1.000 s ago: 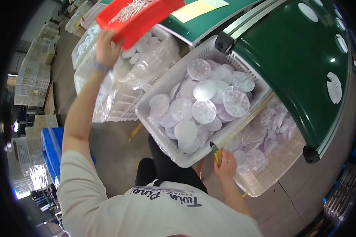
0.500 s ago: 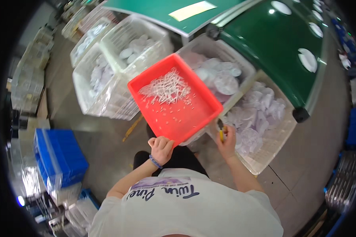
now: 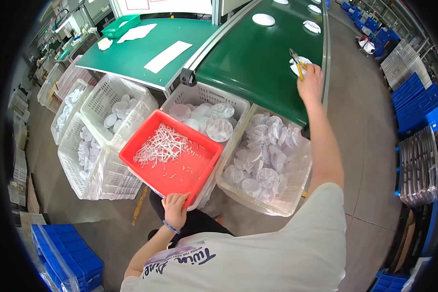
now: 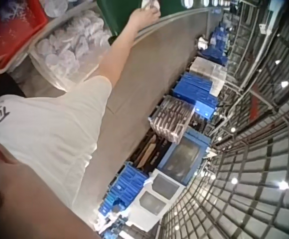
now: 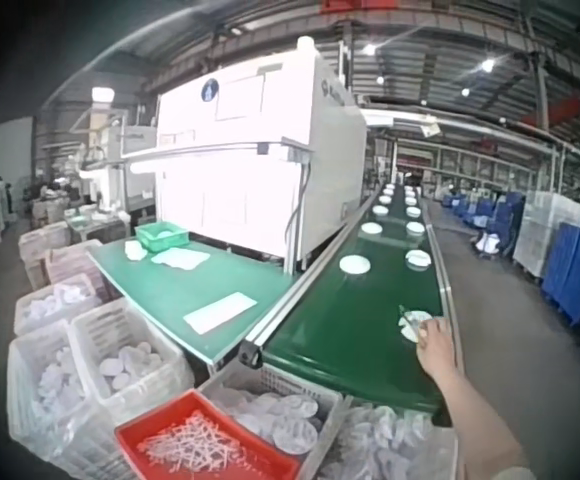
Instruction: Lining a container with a plastic liner and sorting small manufactured parts into individual bags.
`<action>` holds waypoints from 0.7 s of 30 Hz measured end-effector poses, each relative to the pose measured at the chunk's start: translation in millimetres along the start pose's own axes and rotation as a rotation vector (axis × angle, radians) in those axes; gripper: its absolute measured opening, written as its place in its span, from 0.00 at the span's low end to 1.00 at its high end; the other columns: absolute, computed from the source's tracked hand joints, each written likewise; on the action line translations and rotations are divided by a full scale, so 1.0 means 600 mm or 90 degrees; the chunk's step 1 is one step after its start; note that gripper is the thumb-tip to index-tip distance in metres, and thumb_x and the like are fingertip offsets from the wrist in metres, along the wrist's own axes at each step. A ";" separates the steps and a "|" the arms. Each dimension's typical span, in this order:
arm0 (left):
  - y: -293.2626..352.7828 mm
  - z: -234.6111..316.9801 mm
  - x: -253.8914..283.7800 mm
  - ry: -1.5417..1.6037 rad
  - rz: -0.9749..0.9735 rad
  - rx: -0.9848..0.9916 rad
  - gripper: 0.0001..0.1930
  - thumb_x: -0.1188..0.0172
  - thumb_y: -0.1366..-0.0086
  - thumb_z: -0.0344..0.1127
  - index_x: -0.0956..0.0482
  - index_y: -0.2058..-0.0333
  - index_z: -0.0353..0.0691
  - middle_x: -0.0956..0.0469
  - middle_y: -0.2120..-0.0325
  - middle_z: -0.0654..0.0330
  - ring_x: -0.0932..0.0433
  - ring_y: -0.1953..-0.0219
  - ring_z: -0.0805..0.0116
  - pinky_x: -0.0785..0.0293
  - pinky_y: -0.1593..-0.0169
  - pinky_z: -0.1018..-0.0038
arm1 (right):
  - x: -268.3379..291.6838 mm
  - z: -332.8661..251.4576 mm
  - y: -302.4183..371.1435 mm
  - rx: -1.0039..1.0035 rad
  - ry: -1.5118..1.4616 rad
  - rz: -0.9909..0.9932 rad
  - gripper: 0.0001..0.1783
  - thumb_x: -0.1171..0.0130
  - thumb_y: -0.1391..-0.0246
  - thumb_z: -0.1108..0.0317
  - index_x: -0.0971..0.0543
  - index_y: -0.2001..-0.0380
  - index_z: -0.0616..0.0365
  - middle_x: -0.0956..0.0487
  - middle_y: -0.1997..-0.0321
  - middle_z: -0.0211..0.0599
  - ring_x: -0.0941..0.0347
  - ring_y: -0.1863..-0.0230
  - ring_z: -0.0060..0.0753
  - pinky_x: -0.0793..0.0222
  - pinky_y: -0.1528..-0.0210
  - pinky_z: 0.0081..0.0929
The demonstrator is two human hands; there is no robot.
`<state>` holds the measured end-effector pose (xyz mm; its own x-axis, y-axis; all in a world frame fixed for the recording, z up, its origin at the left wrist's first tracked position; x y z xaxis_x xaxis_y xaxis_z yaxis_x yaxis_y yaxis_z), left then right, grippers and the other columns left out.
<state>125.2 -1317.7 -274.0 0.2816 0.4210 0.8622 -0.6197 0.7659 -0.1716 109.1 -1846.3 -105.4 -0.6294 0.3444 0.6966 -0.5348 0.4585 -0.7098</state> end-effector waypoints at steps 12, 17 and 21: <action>-0.007 0.012 0.014 0.011 -0.100 0.046 0.31 0.41 0.48 0.37 0.37 0.44 0.44 0.32 0.54 0.57 0.36 0.49 0.57 0.43 0.47 0.60 | 0.020 -0.005 -0.041 0.129 0.052 0.004 0.28 0.36 0.62 0.71 0.32 0.54 0.57 0.26 0.59 0.44 0.29 0.57 0.47 0.33 0.55 0.41; -0.003 0.014 0.112 0.121 0.045 0.072 0.35 0.36 0.52 0.38 0.38 0.44 0.41 0.36 0.47 0.52 0.40 0.42 0.52 0.45 0.42 0.60 | 0.082 -0.179 0.021 -0.032 -0.603 -0.141 0.20 0.43 0.53 0.74 0.31 0.54 0.59 0.27 0.61 0.30 0.31 0.59 0.25 0.34 0.60 0.21; -0.017 0.022 0.215 0.278 0.196 0.082 0.38 0.33 0.54 0.35 0.39 0.43 0.38 0.36 0.47 0.50 0.38 0.44 0.49 0.42 0.42 0.63 | 0.109 -0.404 0.225 0.019 -0.706 -0.593 0.22 0.46 0.54 0.75 0.32 0.52 0.57 0.28 0.59 0.27 0.32 0.59 0.19 0.36 0.58 0.16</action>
<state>158.4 -1277.6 -154.7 0.3332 0.8000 0.4991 -0.7986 0.5208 -0.3016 132.5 -1563.2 -130.0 -0.1501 -0.8698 0.4700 -0.9886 0.1359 -0.0642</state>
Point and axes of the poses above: each hand's wrist, its own y-axis away from the middle knuckle, its own x-axis out of the back of the hand, z = x × y, the point moved 5 cm from there along -y, towards the middle knuckle
